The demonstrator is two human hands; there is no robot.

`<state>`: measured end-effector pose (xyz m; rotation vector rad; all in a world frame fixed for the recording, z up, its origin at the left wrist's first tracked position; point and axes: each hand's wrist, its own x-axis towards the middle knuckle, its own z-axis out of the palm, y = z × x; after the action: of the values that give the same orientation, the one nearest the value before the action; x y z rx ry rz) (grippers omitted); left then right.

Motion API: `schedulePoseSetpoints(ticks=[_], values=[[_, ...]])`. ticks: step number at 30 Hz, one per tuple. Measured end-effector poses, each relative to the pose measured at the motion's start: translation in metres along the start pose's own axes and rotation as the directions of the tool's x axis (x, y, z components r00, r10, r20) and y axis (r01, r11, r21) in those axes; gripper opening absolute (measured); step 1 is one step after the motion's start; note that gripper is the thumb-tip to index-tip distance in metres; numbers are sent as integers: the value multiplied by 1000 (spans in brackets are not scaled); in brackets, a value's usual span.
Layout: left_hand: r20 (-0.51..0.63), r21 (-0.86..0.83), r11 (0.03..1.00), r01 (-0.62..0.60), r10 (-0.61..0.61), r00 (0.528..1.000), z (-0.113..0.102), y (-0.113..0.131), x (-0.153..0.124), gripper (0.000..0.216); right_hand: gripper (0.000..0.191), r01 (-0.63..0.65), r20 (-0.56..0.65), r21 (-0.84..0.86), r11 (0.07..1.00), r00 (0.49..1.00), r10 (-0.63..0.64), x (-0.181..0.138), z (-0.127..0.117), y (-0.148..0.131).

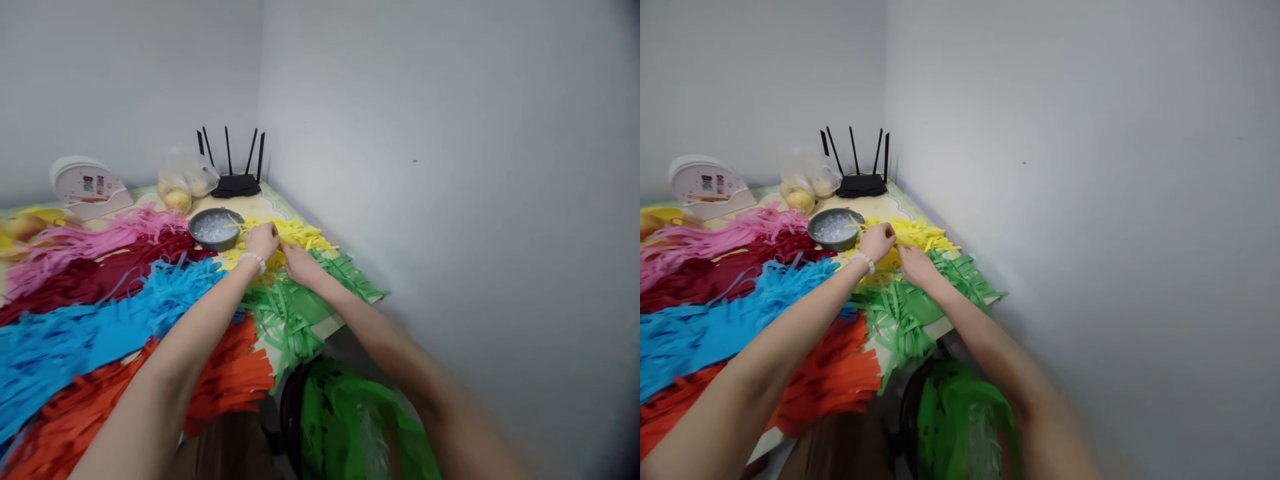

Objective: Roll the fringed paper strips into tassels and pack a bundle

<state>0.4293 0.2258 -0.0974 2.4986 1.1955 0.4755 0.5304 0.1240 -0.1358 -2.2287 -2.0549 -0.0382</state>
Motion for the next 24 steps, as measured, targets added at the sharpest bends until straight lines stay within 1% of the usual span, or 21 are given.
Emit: schedulePoseSetpoints(ticks=[4, 7, 9, 11, 14, 16, 17, 19, 20, 22, 23, 24], values=[[-147, -31, 999, -34, 29, 989, -20, 5, -6, 17, 37, -69, 68, -16, 997, 995, 70, 6, 11, -10], [-266, -52, 997, -50, 34, 963, -40, 6, -6, 16, 38, -134, 106, -17, 991, 985, 135, 10, 10, -12], [-350, -94, 994, -53, 17, 936, -56, 2, 1, 16, 38, -172, 125, -12, 985, 977, 173, 12, 8, -13], [-454, -217, 974, -58, -48, 890, -75, -8, 11, 12, 38, -202, 142, -8, 979, 969, 201, 13, 7, -15], [-580, -458, 886, -73, -236, 780, -112, -28, 27, 6, 35, -238, 166, -5, 971, 957, 236, 13, 5, -21], [-625, -513, 855, -74, -313, 715, -146, -44, 30, 5, 34, -262, 175, -1, 965, 950, 258, 12, 4, -26], [-644, -512, 856, -73, -326, 692, -166, -52, 27, 4, 34, -271, 178, 4, 963, 947, 266, 11, 2, -28], [-679, -483, 873, -65, -327, 657, -209, -69, 11, 1, 34, -284, 174, 22, 959, 945, 276, 8, -3, -32], [-702, -450, 891, -58, -313, 640, -230, -77, -3, 2, 33, -288, 164, 35, 957, 946, 279, 6, -7, -34], [-759, -344, 938, -40, -252, 600, -266, -90, -45, 4, 32, -293, 121, 69, 954, 951, 284, -3, -19, -37], [-783, -268, 963, -32, -198, 589, -280, -96, -72, 4, 30, -296, 86, 87, 951, 954, 288, -8, -26, -40], [-795, -191, 981, -31, -136, 591, -289, -99, -102, 3, 28, -296, 41, 108, 949, 955, 293, -15, -34, -45]])
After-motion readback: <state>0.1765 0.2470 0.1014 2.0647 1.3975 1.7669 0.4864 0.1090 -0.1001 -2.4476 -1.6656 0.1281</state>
